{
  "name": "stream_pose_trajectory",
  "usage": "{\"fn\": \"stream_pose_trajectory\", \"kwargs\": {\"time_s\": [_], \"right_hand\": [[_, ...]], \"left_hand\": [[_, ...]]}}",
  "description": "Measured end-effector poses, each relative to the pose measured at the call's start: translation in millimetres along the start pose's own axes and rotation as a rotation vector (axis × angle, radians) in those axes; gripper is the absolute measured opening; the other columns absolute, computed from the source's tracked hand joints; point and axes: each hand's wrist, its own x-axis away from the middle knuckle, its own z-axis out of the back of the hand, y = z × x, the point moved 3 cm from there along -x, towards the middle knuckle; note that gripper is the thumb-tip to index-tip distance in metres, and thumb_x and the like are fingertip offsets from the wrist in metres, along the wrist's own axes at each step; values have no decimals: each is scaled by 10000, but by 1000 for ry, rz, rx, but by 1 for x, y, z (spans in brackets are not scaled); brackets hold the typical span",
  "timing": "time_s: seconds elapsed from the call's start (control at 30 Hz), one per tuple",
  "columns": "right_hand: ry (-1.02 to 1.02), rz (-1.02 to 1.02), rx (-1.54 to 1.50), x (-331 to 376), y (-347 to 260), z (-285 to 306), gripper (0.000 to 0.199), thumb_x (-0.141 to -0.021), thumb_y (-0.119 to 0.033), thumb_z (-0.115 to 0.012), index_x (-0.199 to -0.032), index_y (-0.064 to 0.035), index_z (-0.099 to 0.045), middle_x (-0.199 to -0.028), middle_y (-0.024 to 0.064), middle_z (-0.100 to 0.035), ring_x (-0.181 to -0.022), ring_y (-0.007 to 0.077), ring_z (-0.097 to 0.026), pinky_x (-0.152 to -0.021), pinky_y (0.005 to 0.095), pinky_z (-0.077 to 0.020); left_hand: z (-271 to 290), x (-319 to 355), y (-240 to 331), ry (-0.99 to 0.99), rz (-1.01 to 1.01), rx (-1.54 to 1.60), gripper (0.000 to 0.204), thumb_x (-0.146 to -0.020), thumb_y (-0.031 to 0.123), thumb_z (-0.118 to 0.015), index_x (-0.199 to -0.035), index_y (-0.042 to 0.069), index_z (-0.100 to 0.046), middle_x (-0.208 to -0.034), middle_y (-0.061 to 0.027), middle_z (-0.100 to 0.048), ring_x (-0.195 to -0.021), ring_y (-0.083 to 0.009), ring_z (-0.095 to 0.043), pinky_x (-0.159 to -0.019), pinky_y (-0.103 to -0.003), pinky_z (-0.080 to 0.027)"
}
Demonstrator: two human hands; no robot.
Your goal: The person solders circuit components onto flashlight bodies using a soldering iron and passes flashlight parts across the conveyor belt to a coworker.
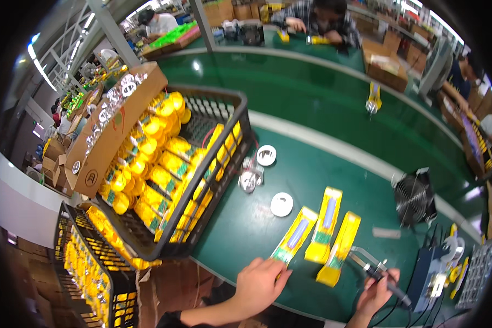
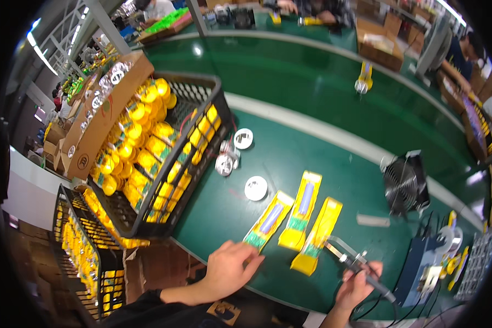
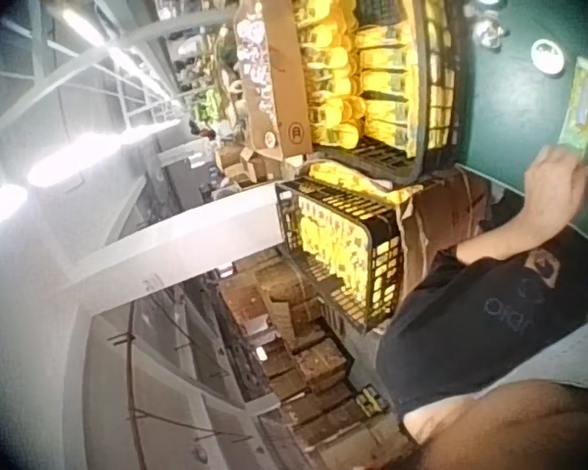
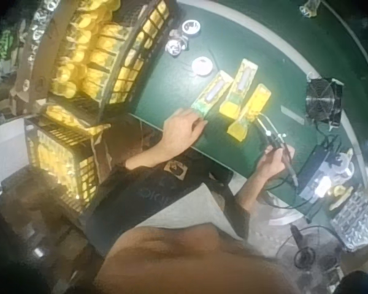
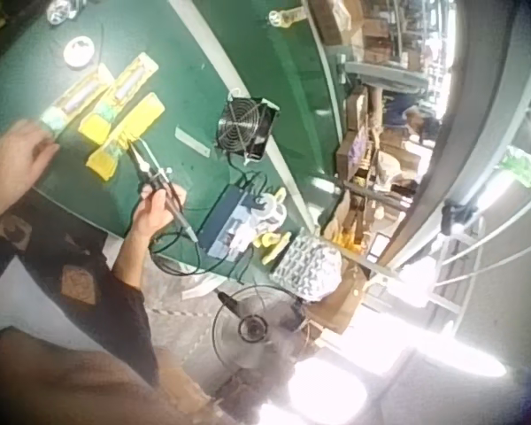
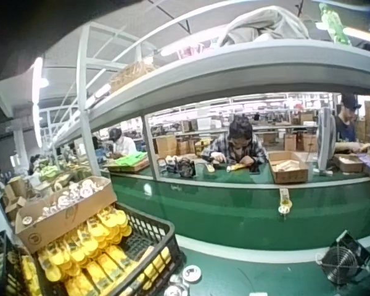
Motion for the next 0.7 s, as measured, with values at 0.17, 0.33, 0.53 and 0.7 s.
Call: {"fn": "stream_pose_trajectory", "kwargs": {"time_s": [0.17, 0.33, 0.53, 0.7], "right_hand": [[-106, -116, -30, 6, 14, 14, 153, -815, -84, -533, -926, -1, -469, -815, 96, -535, -583, 129, -489, -500, 215, -398], [-105, -119, -80, 5, 13, 20, 198, -807, -82, -540, -958, 21, -463, -845, 120, -545, -602, 149, -504, -509, 226, -416], [-68, -148, -109, 1, 14, 21, 204, -801, -80, -547, -966, 12, -470, -848, 118, -552, -611, 145, -519, -502, 221, -417], [-64, -145, -96, -1, 13, 19, 193, -802, -80, -546, -961, 3, -474, -838, 110, -548, -611, 142, -518, -502, 219, -415]], "left_hand": [[2, 7, 0, -20, 121, -22, 138, -660, 205, -649, -695, 102, -564, -636, -14, -586, -606, -212, -545, -526, -327, -447], [3, 8, 1, -57, 143, -62, 139, -642, 209, -649, -673, 102, -565, -615, -7, -586, -598, -203, -551, -512, -324, -446], [-5, 11, -6, 86, 91, -3, 138, -615, 190, -677, -655, 100, -580, -612, -5, -592, -576, -183, -554, -497, -297, -446], [-5, 10, -4, 124, 70, 21, 137, -603, 174, -691, -651, 98, -588, -622, -8, -599, -566, -179, -555, -500, -284, -449]]}}
